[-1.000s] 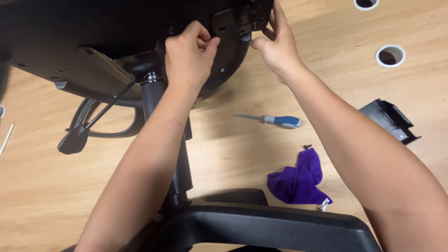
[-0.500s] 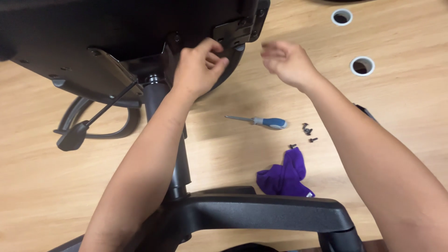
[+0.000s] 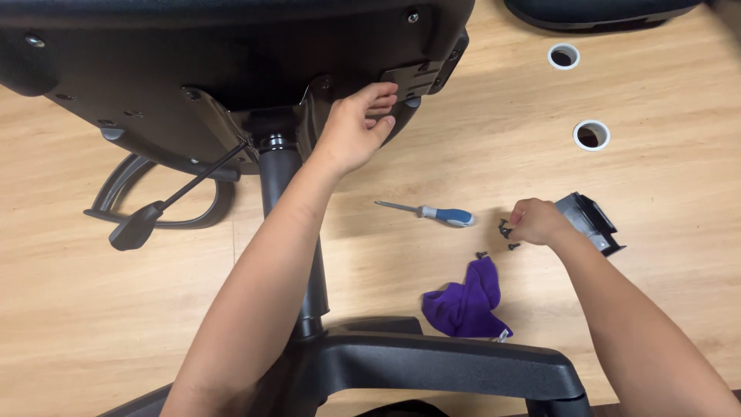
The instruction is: The person aligns a metal plate against the bottom of an office chair seat and inserts screws into the holes by hand. They use a screwdriver to tighten the screws, then position the backrest bracket and secure it with more screws.
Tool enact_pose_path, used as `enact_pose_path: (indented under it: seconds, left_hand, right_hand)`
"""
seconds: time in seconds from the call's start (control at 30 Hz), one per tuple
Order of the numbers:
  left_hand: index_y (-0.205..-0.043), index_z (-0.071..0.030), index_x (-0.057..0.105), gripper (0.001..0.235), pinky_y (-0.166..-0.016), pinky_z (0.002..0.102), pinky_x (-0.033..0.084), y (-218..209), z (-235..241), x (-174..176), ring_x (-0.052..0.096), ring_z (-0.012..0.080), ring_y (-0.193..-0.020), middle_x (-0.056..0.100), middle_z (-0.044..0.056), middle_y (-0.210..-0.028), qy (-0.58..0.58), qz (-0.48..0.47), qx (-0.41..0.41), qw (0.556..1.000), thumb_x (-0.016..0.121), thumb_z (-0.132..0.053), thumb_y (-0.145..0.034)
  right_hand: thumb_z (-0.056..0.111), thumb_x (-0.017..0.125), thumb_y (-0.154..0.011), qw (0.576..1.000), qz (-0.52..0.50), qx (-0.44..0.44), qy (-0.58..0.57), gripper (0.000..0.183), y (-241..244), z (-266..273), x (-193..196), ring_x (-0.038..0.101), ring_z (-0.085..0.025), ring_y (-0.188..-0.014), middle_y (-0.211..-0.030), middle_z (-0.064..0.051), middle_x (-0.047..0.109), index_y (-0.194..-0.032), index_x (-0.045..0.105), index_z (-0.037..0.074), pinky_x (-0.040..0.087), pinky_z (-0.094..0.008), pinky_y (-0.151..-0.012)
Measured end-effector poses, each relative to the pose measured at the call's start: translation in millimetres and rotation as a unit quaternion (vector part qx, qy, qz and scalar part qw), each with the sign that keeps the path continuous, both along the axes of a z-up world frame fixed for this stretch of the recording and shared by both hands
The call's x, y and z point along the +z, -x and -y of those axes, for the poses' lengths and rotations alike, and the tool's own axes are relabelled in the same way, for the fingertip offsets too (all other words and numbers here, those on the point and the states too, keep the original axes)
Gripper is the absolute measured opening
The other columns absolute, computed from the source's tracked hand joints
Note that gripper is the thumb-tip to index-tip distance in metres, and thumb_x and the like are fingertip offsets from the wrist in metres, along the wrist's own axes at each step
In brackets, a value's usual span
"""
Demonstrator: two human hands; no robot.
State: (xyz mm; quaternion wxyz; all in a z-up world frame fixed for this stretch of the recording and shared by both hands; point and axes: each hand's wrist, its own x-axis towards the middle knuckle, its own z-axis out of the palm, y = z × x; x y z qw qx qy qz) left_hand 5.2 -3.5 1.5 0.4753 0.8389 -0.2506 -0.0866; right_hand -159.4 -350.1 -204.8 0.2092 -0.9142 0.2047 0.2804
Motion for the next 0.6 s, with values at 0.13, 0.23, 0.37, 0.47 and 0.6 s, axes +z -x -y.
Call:
enact_pose_path:
  seconds: [0.13,0.23,0.37,0.47,0.6]
  left_hand:
    - [-0.139,-0.008,0.058,0.047,-0.103,0.036,0.058,-1.0,0.1,-0.6,0.066,0.0234,-0.128,0.069,0.011,-0.134,0.002,0.000,-0.002,1.000,0.066,-0.002,-0.092]
    - [-0.139,-0.009,0.058,0.049,-0.103,0.035,0.058,-1.1,-0.8,0.3,0.066,0.0230,-0.127,0.068,0.011,-0.135,-0.004,-0.003,0.002,1.000,0.064,0.000,-0.092]
    - [-0.139,-0.009,0.058,0.049,-0.103,0.035,0.057,-2.4,-2.3,-5.4,0.066,0.0231,-0.128,0.068,0.010,-0.135,-0.009,-0.001,0.000,1.000,0.064,0.000,-0.092]
    - [-0.140,-0.009,0.058,0.049,-0.103,0.035,0.057,-3.0,-1.9,-4.0,0.066,0.0233,-0.127,0.068,0.011,-0.135,-0.005,0.004,-0.004,1.000,0.063,0.001,-0.092]
    - [-0.140,-0.009,0.057,0.050,-0.100,0.035,0.060,-2.6,-4.3,-4.9,0.068,0.0237,-0.126,0.069,0.012,-0.135,0.008,0.009,-0.016,1.000,0.062,0.002,-0.092]
  right_hand:
    - [0.026,0.088,-0.069,1.000,0.005,-0.011,-0.004,0.035,5.9,-15.9,11.8,0.076,-0.027,-0.086,-0.096,-0.012,0.079,-0.098,0.076,0.011,0.061,-0.038,-0.081]
    - [0.026,0.082,-0.074,0.999,0.051,0.005,-0.017,0.025,5.0,-10.4,-4.1,0.078,-0.028,-0.082,-0.091,-0.014,0.081,-0.095,0.081,0.011,0.062,-0.037,-0.081]
    - [0.029,0.084,-0.079,0.998,0.064,0.029,0.005,0.025,-3.9,-3.5,-2.2,0.075,-0.027,-0.087,-0.092,-0.012,0.079,-0.094,0.081,0.009,0.060,-0.039,-0.082]
    - [0.026,0.079,-0.086,0.995,0.079,0.006,-0.060,0.023,-18.7,-15.3,41.8,0.076,-0.025,-0.088,-0.093,-0.013,0.080,-0.095,0.076,0.005,0.060,-0.040,-0.082]
    - [0.012,0.058,-0.101,0.863,0.206,-0.137,-0.440,0.014,-54.2,-38.3,72.5,0.078,-0.023,-0.090,-0.099,-0.016,0.073,-0.099,0.056,-0.002,0.065,-0.038,-0.083]
